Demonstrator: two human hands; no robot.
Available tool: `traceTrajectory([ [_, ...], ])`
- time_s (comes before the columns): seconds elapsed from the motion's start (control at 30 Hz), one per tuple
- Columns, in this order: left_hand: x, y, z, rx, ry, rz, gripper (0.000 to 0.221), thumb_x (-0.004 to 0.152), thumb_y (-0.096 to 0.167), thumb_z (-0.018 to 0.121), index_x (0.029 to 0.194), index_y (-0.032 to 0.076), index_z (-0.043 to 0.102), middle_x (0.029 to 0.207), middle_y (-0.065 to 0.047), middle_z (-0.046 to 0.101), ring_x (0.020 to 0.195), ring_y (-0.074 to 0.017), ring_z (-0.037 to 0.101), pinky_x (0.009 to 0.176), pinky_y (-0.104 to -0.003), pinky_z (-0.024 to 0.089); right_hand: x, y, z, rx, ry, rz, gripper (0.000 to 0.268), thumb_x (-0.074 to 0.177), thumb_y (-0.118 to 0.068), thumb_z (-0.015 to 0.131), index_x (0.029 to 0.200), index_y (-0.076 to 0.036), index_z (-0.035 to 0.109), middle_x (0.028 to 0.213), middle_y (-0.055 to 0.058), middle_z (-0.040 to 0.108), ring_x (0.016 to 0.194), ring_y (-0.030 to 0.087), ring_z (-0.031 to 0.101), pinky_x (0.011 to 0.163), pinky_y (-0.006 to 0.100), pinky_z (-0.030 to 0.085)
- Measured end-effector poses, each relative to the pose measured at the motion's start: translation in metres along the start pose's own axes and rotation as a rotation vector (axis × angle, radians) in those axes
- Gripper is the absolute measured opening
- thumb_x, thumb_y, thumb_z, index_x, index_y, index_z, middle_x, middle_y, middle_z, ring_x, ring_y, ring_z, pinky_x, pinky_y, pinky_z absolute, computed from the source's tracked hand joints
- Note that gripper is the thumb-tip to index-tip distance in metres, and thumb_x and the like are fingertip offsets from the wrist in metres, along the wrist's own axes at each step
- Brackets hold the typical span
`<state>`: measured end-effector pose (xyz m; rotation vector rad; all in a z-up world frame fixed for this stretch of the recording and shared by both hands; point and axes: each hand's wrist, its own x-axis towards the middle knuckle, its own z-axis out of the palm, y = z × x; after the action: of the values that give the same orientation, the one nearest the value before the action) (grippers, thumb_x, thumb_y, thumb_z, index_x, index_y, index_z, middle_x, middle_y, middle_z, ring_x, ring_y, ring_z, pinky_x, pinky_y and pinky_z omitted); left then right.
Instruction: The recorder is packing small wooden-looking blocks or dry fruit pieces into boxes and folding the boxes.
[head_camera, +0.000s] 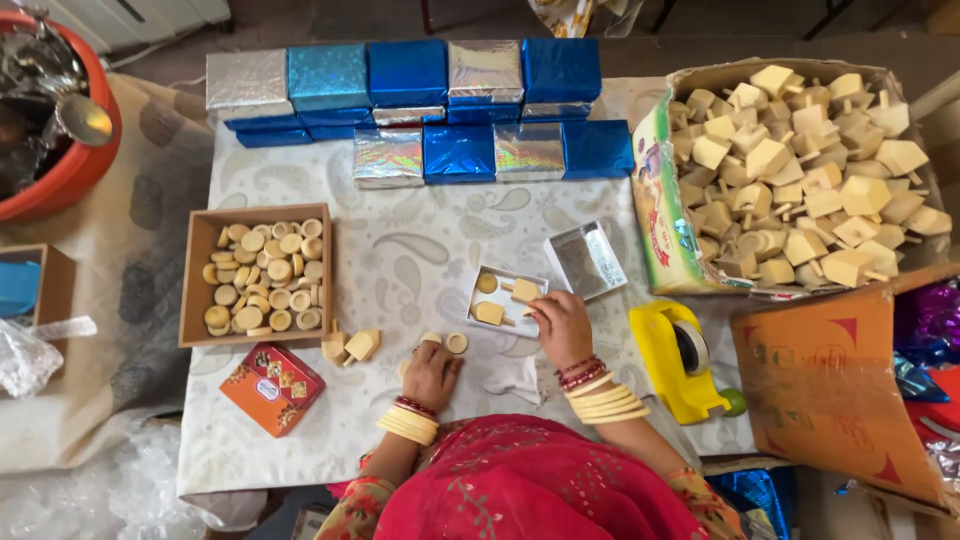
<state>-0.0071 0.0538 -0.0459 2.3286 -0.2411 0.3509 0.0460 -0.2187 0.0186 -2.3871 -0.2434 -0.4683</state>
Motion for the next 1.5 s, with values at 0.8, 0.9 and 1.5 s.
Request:
traceTrajectory([
  [0.8, 0.002, -0.008, 0.006, 0.08, -0.196, -0.014, 0.017, 0.088, 0.026, 0.073, 0.091, 0.01, 0.07, 0.098, -0.011, 0.063, 0.089, -0.0375, 0.062, 0.077, -0.047, 0.053, -0.002, 0.029, 0.016, -0.207, -0.183, -0.153, 0.016, 0.088, -0.011, 0.068, 0.1, -0.016, 0.075, 0.099, 0.001, 0.069, 0.102, 0.026, 0.058, 0.09, 0.043, 0.044],
  [0.9, 0.003, -0.008, 0.006, 0.077, -0.211, -0.018, 0.017, 0.089, 0.027, 0.072, 0.091, 0.01, 0.07, 0.098, -0.011, 0.063, 0.089, -0.0375, 0.063, 0.078, -0.047, 0.054, 0.001, 0.054, 0.0, -0.251, -0.149, -0.098, 0.025, 0.086, -0.005, 0.065, 0.108, -0.013, 0.074, 0.11, 0.005, 0.069, 0.106, 0.028, 0.058, 0.095, 0.043, 0.045],
  [1.5, 0.006, 0.0, -0.001, 0.137, -0.252, -0.038, 0.035, 0.095, 0.026, 0.065, 0.13, 0.025, 0.066, 0.1, -0.01, 0.061, 0.088, -0.0344, 0.063, 0.074, -0.046, 0.054, 0.017, 0.018, -0.068, -0.191, 0.009, -0.045, 0.025, 0.088, 0.0, 0.067, 0.109, -0.012, 0.075, 0.099, 0.01, 0.073, 0.1, 0.032, 0.064, 0.089, 0.042, 0.051],
])
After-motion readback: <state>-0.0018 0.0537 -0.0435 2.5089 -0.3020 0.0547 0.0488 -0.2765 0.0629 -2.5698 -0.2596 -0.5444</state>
